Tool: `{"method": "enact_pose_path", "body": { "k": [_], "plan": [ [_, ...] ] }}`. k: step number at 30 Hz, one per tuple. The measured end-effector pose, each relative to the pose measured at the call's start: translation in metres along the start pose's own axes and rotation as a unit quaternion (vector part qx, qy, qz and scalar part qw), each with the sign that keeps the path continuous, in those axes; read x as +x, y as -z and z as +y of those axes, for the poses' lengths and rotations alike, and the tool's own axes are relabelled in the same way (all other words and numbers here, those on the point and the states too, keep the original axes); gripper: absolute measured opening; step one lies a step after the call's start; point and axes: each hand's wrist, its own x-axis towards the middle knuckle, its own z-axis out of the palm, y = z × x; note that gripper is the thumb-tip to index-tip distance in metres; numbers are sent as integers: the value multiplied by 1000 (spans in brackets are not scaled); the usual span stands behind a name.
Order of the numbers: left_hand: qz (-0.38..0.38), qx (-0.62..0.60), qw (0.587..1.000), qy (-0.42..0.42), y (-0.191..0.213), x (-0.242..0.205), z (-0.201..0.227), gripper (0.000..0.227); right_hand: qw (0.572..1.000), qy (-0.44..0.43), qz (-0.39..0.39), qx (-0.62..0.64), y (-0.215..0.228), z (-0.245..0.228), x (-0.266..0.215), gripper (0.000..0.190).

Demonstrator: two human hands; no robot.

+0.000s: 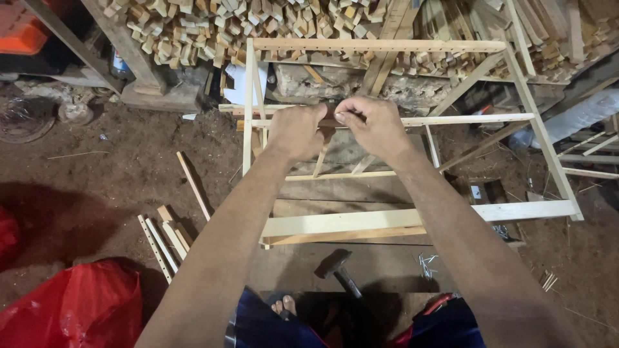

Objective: The person sits on the ground assembling a rectangular wooden frame, fitting thin wooden slats between the frame rails and hammering nails to secure them. They pick slats one at a time from a pile, position each inside the frame, and drive nails with a hammer, working around the frame.

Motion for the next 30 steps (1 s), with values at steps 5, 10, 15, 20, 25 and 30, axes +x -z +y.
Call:
{"method": "enact_pose_path", "body": {
  "k": [5,10,15,20,25,30],
  "plan": [
    [0,5,1000,2,3,-2,1,20,1000,-9,-6,3,-1,1,0,6],
    [-5,8,1000,1,7,-2,3,20,1000,-1,-12,0,0,1,1,7],
    [-12,19,1000,10,8,-1,6,25,1000,-6,-10,-13,5,-14,-1,9],
    [-9,8,1000,7,-5,3,-2,25,999,-37,-2,-21,3,-17,-4,9],
    [-9,-15,1000,23,6,-2,4,30,999,-33,2,-21,4,-19,-6,9],
    [-23,-95,994,55,8,4,4,36,1000,-3,-5,-14,7,-15,-6,12]
  ]
}}
